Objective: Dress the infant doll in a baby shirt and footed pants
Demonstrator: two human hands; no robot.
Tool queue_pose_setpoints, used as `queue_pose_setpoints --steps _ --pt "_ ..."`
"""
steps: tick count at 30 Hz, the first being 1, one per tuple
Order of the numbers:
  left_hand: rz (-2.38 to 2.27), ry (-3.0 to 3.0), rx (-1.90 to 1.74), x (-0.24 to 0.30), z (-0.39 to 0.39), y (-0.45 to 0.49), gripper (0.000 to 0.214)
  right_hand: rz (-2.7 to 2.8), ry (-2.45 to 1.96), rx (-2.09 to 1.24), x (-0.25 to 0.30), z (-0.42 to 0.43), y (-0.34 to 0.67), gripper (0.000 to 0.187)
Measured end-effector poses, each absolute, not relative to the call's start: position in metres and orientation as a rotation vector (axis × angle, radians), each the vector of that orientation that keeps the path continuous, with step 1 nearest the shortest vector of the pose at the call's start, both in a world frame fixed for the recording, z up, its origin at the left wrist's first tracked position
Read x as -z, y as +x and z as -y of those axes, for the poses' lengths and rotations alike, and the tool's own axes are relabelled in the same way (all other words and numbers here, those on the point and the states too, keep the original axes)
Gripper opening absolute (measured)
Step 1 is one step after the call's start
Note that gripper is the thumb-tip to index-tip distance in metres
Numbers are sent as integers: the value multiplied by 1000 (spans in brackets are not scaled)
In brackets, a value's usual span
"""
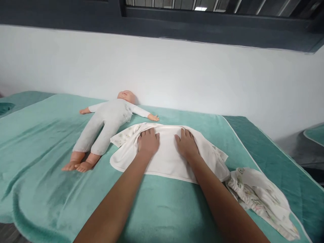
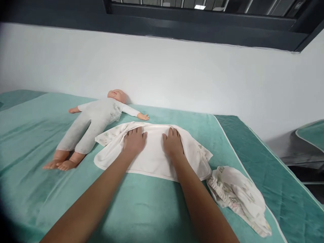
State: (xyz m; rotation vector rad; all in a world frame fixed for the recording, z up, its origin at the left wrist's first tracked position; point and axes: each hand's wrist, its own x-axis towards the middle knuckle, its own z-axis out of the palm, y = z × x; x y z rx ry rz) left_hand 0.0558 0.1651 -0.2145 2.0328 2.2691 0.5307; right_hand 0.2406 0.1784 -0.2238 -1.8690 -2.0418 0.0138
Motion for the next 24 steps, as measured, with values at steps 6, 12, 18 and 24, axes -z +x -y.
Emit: queue_pose_setpoints --steps 6,12,18,24 --pt "-2236 2096 -531 211 -160 59 49 2135 -1872 71 215 -167 230 54" --pt "-1937 2312 -672 217 -74 67 52 2196 -1775 95 213 -119 219 52" --pt "-1654 2152 -1600 161 30 70 36 2242 -1531 13 223 -29 229 47" --pt "-1872 1839 -1791 54 -108 26 49 2048 -1436 -77 231 36 237 44"
